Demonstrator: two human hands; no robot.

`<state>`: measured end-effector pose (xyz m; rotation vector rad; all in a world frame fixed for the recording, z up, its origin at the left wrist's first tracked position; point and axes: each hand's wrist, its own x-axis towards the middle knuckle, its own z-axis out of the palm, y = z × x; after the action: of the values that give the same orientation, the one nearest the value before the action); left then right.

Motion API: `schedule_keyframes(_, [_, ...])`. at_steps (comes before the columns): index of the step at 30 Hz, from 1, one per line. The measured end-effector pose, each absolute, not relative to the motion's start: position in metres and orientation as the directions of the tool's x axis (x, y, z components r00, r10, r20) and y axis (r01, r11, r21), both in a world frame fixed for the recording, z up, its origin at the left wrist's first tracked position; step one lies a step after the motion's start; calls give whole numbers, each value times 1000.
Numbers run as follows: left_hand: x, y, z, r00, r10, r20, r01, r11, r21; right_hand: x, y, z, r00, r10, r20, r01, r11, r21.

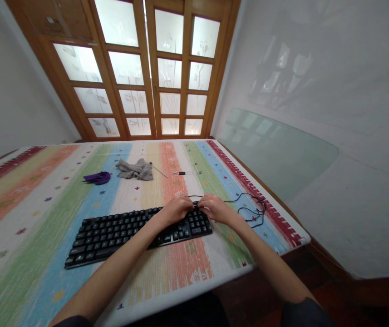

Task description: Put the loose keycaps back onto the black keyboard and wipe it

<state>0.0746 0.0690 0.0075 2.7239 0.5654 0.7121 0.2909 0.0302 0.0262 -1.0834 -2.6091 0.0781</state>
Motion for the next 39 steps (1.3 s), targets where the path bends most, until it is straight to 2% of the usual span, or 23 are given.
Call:
schedule_keyframes(9, [77, 70, 11, 836, 434, 337, 334, -888, 317, 291, 30, 24, -673, 687, 274, 672, 722, -162])
schedule_keyframes(15, [79, 68, 14, 825, 475, 307, 358, -859, 367, 289, 29, 30, -689, 689, 227, 674, 723, -149])
schedule_keyframes(18, [80, 68, 13, 804, 519, 291, 389, -828, 404, 285, 27, 34, -689, 698, 194, 691, 714, -115])
schedule_keyframes(22, [79, 67, 13, 739, 608, 289, 447, -765, 464, 277, 19, 32, -663, 736, 134, 742, 670, -9])
schedule_keyframes(25, [78, 65, 14, 727, 623, 289, 455, -752, 477, 271, 12, 25, -646, 754, 116, 762, 646, 47])
schedule_keyframes(27, [78, 64, 15, 724, 627, 289, 456, -749, 481, 270, 9, 21, -639, 759, 124, 767, 640, 41])
schedule_keyframes(30, [77, 63, 15, 721, 625, 298, 446, -749, 490, 275, 9, 18, -620, 766, 170, 772, 634, -45])
schedule_keyframes(36, [76, 68, 5, 734, 565, 377, 332, -782, 528, 280, 14, 20, -485, 776, 402, 671, 626, -398])
schedule_keyframes(39, [73, 70, 2, 739, 552, 387, 315, -790, 526, 274, 19, 17, -491, 773, 401, 624, 634, -458])
